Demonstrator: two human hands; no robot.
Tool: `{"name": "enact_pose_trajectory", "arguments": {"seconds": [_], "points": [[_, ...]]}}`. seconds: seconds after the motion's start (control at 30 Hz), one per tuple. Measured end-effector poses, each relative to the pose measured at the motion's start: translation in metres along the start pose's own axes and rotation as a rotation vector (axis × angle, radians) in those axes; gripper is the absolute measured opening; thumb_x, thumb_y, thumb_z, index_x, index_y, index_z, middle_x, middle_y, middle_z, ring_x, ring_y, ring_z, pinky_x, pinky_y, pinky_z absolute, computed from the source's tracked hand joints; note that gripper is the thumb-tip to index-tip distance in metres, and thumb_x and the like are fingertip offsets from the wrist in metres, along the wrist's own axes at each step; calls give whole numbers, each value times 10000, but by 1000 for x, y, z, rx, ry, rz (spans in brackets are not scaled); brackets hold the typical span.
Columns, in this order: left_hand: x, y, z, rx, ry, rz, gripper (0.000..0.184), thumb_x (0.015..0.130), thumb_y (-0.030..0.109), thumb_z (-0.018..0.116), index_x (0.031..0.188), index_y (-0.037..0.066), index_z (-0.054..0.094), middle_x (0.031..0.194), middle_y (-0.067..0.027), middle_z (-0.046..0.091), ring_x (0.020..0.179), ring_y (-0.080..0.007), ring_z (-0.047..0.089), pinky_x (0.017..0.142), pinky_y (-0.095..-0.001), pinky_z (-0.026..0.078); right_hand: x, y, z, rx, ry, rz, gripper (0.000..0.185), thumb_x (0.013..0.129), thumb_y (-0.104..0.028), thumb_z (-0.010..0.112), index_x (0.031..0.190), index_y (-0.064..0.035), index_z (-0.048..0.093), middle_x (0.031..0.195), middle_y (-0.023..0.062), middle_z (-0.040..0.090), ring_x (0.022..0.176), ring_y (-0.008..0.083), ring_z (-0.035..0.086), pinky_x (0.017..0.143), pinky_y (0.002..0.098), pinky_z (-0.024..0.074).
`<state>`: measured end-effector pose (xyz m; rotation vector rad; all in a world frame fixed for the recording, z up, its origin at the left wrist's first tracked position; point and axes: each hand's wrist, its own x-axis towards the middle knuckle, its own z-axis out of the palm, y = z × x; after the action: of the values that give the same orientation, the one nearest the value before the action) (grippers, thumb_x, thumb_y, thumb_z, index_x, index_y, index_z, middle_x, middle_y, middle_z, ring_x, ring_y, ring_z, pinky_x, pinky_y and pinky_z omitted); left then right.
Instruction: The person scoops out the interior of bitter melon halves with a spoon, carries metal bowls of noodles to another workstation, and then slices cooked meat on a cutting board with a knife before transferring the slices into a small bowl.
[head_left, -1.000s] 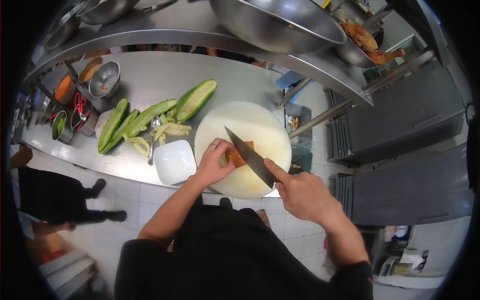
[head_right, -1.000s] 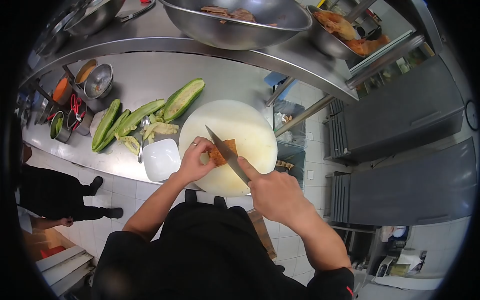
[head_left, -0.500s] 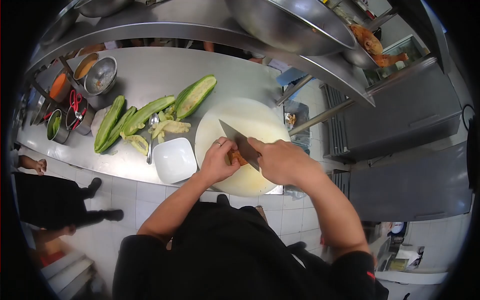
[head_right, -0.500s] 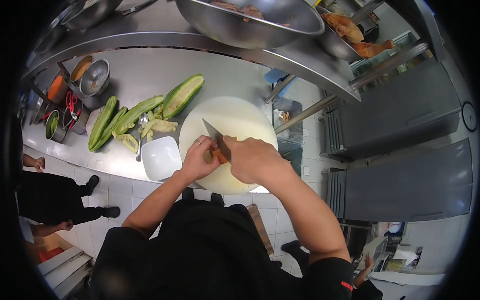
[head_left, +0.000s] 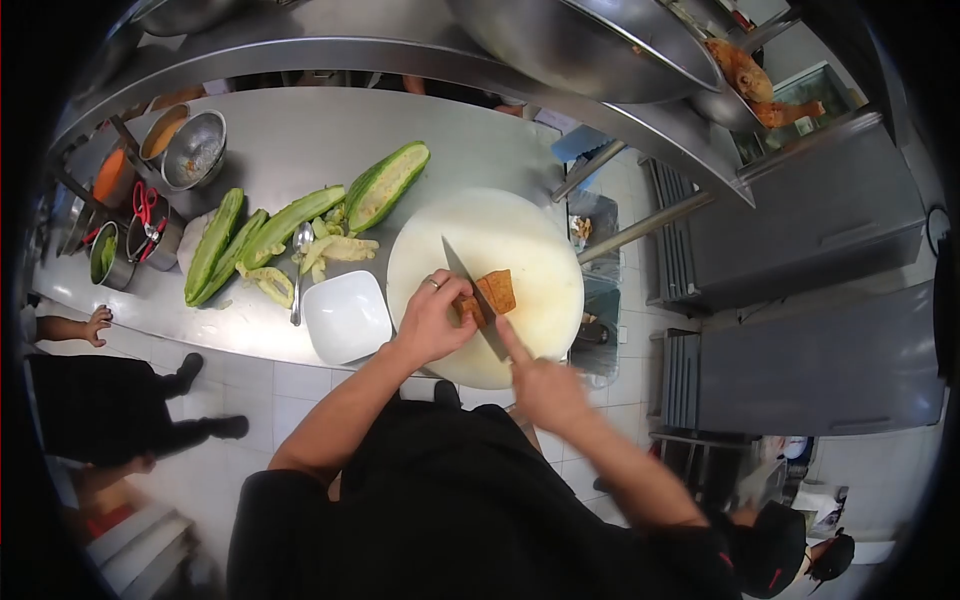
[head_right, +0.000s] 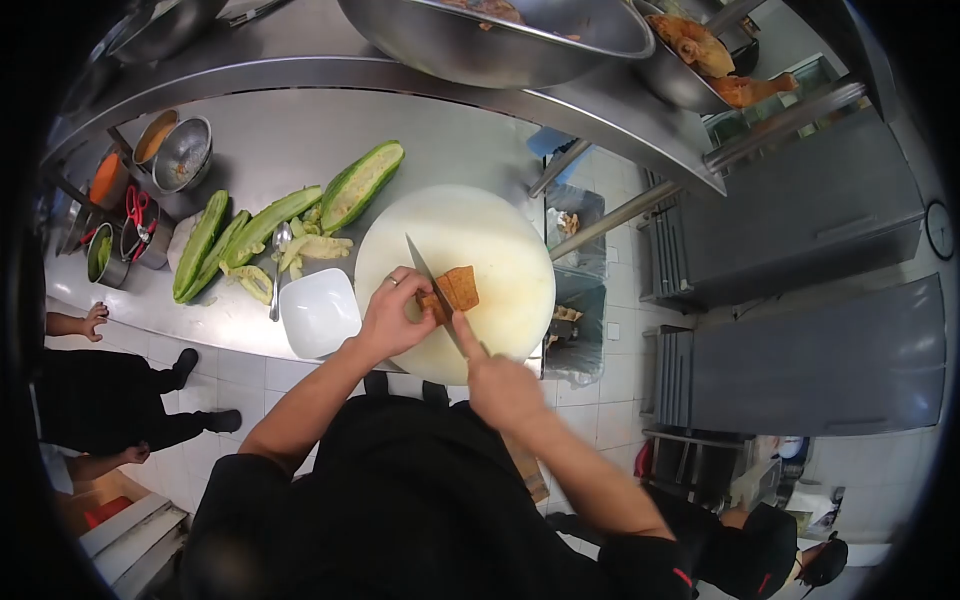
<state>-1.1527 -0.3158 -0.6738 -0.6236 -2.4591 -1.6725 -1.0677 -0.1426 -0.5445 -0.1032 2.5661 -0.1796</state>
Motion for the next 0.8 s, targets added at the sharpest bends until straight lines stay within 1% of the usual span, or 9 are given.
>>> {"name": "enact_pose_trajectory", "arguments": {"seconds": [0.07,0.17,0.27,0.33,0.37,0.47,0.57,0.67,0.8], "points": [[-2,-8,2,-27,-26,-29,330,706,48,691,1021,53,595,1037,-132,587,950,-335,608,821,-410,516,-4,23,58,69,169,-18,715,964,-161,545,1597,-219,217,760,226,668,644,401,659,642,518,538],[-2,-3,3,-66,32,-68,366,710,52,692,1060,54,585,1065,-140,580,975,-346,600,826,-414,512,-24,26,11,218,246,-112,727,951,-152,579,1590,-247,246,709,205,654,630,391,652,622,513,524],[7,4,4,-21,96,-25,377,738,63,698,1095,31,581,1121,-142,574,1002,-314,610,859,-416,518,-48,39,-29,196,473,-141,698,949,-149,585,1575,-251,293,692,189,647,626,396,645,617,513,512],[11,5,13,-34,50,-54,394,729,100,707,1101,53,587,1101,-135,576,1002,-333,597,851,-420,508,-54,40,-68,143,410,-72,671,948,-141,584,1561,-241,330,699,190,652,628,403,640,617,512,508],[14,6,18,-39,26,-63,403,724,118,712,1105,64,590,1091,-132,578,1003,-343,590,847,-422,503,-55,42,-85,98,326,-64,638,952,-147,577,1548,-222,360,729,204,661,642,412,641,645,516,516],[21,12,25,42,25,-36,384,724,146,720,1081,64,604,1092,-126,587,991,-339,595,843,-417,506,-50,44,-101,35,182,-81,592,956,-158,566,1524,-205,408,743,216,670,669,422,651,688,526,526],[23,11,30,84,30,22,349,722,145,719,1045,61,615,1069,-121,595,974,-337,600,834,-418,508,-45,47,-105,-26,165,-141,550,959,-171,555,1498,-177,448,754,219,678,717,430,667,731,529,535],[25,14,33,115,22,27,327,722,137,711,1024,56,616,1036,-123,599,961,-338,601,832,-427,509,-42,41,-119,-113,72,-104,535,960,-175,546,1488,-162,460,770,222,685,759,431,679,755,524,539],[26,12,36,101,49,26,322,714,116,704,1015,50,613,1016,-127,598,952,-343,601,826,-425,512,-37,34,-138,-125,-21,-88,526,984,-204,519,1503,-174,437,822,253,685,816,459,654,829,535,511]]}}
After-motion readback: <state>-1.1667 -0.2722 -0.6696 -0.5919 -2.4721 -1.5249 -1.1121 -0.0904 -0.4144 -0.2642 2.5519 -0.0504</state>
